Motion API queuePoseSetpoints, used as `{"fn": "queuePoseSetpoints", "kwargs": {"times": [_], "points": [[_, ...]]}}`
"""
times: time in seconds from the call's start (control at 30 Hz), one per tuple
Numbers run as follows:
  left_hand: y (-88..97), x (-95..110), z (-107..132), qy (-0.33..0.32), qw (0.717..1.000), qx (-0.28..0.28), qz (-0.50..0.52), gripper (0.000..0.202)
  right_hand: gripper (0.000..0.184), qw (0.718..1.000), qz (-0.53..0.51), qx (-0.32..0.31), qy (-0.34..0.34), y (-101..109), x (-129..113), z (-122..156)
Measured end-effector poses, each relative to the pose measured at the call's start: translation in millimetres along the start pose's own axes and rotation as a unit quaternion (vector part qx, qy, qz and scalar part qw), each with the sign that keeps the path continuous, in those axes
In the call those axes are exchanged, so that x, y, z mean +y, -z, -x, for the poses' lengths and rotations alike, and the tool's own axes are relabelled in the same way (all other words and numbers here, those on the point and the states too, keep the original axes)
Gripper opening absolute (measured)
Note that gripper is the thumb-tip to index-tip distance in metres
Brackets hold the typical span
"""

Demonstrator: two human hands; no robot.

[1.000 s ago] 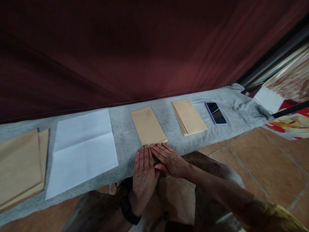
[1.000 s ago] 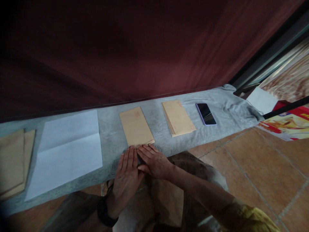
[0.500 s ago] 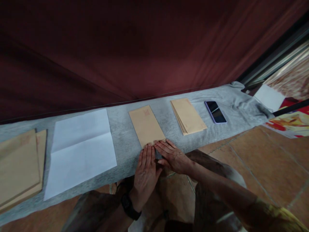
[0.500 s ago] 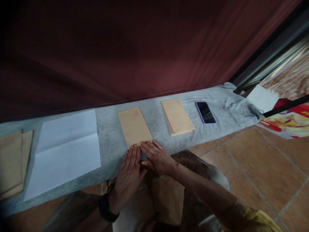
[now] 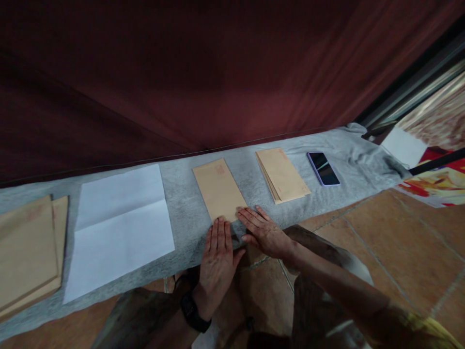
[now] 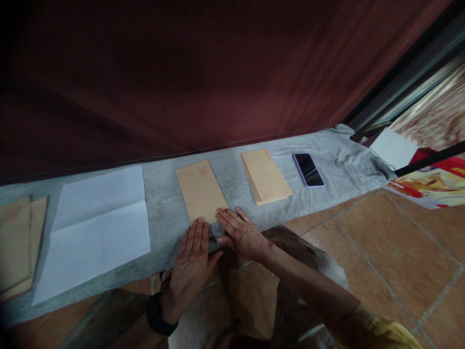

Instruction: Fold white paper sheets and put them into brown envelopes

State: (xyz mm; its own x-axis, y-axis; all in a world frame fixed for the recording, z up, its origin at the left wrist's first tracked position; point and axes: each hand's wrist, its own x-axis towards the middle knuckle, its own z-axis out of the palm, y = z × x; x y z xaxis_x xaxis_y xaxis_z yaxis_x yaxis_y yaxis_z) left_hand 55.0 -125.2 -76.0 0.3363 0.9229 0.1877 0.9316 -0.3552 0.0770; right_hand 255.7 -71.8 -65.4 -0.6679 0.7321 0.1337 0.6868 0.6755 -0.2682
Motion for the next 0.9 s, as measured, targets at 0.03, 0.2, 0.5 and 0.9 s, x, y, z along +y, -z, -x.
{"fn": "queuePoseSetpoints", "kwargs": {"times": [0.03,0.2,0.5,0.9], "points": [[0.2,0,0,0.0,1.0,0.001,-0.001,0.077,0.065,1.0,0.001,0.0,-0.001,0,1,0],[3.2,-1,1,0.0,1.0,0.007,0.012,0.078,0.065,1.0,0.003,-0.003,-0.007,1,4,2],[-0.6,4,-1,-0.001,1.0,0.015,0.022,0.08,0.067,1.0,0.004,0.008,-0.009,-1,5,4],[0.3,15,-19,-0.034,0.999,-0.008,0.032,0.073,0.063,1.0,0.015,0.003,-0.01,0,3,4]]}}
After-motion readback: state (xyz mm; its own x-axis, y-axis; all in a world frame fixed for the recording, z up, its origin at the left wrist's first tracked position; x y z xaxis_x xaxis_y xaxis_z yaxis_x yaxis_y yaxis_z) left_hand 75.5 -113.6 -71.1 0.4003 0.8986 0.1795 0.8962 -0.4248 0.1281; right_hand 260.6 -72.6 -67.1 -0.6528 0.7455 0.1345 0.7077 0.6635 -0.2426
